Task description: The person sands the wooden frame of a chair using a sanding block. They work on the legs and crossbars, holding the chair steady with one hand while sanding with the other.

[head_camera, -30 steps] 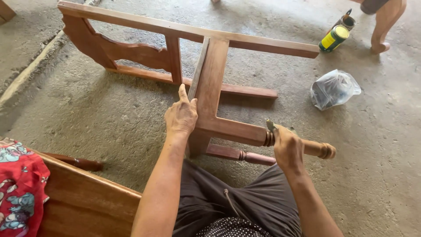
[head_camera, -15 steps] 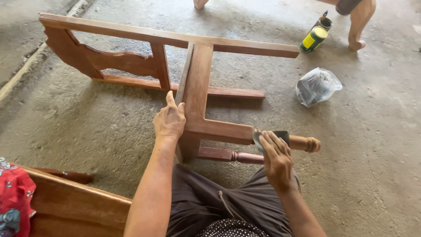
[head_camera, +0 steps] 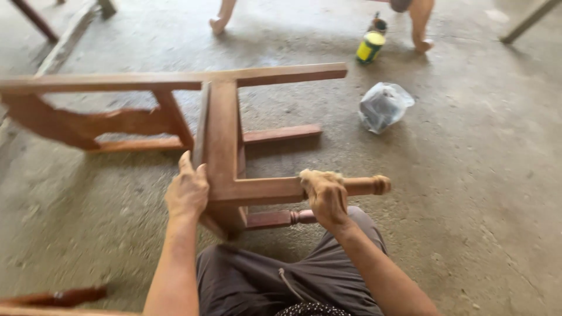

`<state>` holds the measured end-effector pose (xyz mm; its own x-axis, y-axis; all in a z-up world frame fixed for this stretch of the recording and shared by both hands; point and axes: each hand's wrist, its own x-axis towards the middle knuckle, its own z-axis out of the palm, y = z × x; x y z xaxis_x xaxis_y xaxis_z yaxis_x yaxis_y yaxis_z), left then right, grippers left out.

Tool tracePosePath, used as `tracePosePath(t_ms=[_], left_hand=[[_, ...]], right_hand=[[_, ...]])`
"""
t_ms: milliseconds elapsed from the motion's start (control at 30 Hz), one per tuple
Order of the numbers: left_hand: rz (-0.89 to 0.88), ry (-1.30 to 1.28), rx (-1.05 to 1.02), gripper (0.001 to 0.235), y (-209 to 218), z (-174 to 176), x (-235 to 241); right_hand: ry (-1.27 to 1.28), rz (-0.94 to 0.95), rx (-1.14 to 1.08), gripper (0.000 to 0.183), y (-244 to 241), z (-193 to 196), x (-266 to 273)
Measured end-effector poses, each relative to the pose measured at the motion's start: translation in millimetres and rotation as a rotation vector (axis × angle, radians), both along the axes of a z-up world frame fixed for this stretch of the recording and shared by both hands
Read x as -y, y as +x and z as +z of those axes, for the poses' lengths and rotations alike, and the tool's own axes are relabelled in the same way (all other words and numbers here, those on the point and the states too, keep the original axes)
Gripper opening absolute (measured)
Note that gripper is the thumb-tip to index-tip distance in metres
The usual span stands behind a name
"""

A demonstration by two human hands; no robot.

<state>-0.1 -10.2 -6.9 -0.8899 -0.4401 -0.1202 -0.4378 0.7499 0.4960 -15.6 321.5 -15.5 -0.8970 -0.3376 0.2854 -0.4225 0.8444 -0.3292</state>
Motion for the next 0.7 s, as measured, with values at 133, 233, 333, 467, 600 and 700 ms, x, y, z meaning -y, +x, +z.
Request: tracePosePath(t_ms=[133,233,333,467,600,700], left_hand=[[0.009,-0.037,0.042,0.062,-1,-3,1],[0.024,-0.001,0.091,0.061,-2,5,-3],[0.005,-0.035,0.081,0.060,-3,1,0],[0.003,-0.087,0.080,0.059,2,-7,4],[-0.009,-0.040,-0.004,0.056,2,-7,8],[-0.058,-0.015,-0.060,0.051,14,-2,17]], right_hand=[[-0.176,0.231,-0.363,0.021,-15,-13,-71],[0.067,-0.154,-0.345,0.019,-9,-24,-103],[-0.027,-0.203,-0.136,0.018,2,-17,-24],[-0.104,-0.029,-0.198,0.014,9,-13,-18],[-0.154,0.117,-0.403,0.017,9,6,-74],[-0.169,0.009,-0.380,0.019,-1,-13,-102]])
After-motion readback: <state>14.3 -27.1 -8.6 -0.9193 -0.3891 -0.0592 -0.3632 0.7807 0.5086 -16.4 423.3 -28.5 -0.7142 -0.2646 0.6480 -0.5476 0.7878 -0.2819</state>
